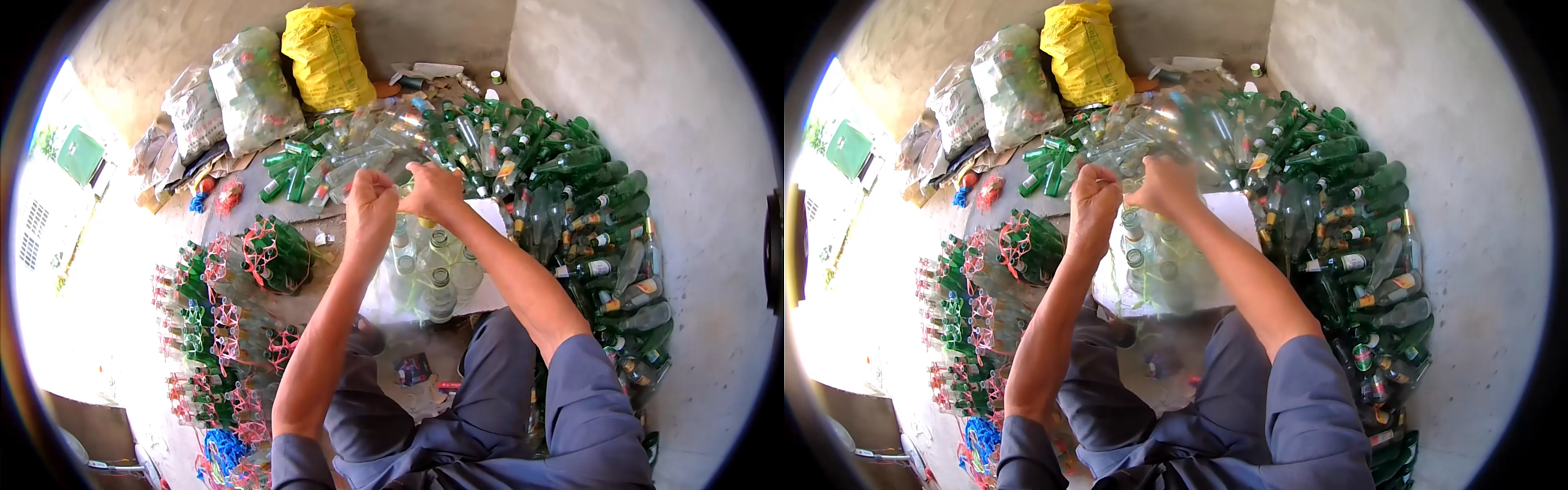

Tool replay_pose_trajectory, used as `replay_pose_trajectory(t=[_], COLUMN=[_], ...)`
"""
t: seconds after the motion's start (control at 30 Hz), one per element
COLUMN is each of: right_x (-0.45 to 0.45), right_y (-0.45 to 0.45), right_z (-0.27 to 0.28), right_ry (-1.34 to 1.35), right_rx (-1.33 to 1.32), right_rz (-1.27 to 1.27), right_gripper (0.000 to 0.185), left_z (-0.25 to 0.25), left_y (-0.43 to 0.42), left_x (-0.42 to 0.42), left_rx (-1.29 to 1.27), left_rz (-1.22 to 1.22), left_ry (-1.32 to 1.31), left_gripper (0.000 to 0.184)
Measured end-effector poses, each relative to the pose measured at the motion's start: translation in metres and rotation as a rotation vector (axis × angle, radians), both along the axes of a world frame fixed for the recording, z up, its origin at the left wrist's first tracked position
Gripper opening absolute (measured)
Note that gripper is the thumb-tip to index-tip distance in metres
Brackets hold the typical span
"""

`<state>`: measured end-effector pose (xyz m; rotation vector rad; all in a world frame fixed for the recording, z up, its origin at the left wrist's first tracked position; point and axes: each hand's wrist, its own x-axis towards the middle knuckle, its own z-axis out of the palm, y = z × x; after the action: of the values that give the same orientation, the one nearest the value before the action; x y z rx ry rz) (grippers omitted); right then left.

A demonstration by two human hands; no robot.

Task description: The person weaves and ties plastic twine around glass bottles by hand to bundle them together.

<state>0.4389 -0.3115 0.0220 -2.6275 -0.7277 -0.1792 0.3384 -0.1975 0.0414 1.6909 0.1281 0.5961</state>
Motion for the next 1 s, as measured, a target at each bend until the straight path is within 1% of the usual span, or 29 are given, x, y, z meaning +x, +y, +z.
replay_pose_trajectory(t=[0.1,0.13,0.17,0.23,0.27,0.33,0.47,0.57,0.6,0.7,0.9,1.0], right_x=[0.018,0.020,0.020,0.007,0.008,0.005,0.007,0.007,0.006,0.004,0.006,0.006], right_y=[-0.004,-0.005,-0.005,-0.005,-0.005,-0.007,-0.008,-0.007,-0.007,-0.007,-0.007,-0.007], right_z=[-0.013,-0.012,-0.011,0.011,0.009,0.007,0.008,0.008,0.008,0.007,-0.001,0.003], right_ry=[0.019,0.030,0.051,0.093,0.090,0.075,0.058,0.060,0.062,0.036,-0.002,0.052], right_rx=[-0.034,-0.054,-0.085,-0.145,-0.133,-0.112,-0.087,-0.085,-0.083,-0.080,-0.052,-0.075], right_rz=[0.070,0.106,0.090,0.059,0.061,0.074,0.099,0.088,0.086,0.078,0.075,0.071], right_gripper=[0.091,0.093,0.094,0.095,0.096,0.096,0.096,0.095,0.095,0.095,0.095,0.095], left_z=[-0.001,-0.001,-0.002,-0.010,-0.015,-0.008,0.002,-0.023,-0.017,-0.010,-0.013,-0.009], left_y=[-0.024,-0.032,-0.039,-0.047,-0.052,-0.061,-0.065,-0.074,-0.077,-0.082,-0.077,-0.069], left_x=[0.001,-0.003,-0.008,-0.016,-0.020,-0.030,-0.037,-0.050,-0.055,-0.057,-0.070,-0.085], left_rx=[0.073,0.258,0.443,0.627,0.642,0.670,0.869,1.117,1.215,1.169,1.224,1.267], left_rz=[-0.088,-0.096,-0.102,-0.178,-0.186,-0.198,-0.223,-0.282,-0.300,-0.288,-0.230,-0.233], left_ry=[0.004,0.049,0.095,-0.165,-0.126,-0.051,0.011,0.006,0.053,0.086,-0.020,-0.052], left_gripper=[0.012,0.009,0.008,0.012,0.014,0.019,0.030,0.026,0.019,0.022,0.022,0.021])
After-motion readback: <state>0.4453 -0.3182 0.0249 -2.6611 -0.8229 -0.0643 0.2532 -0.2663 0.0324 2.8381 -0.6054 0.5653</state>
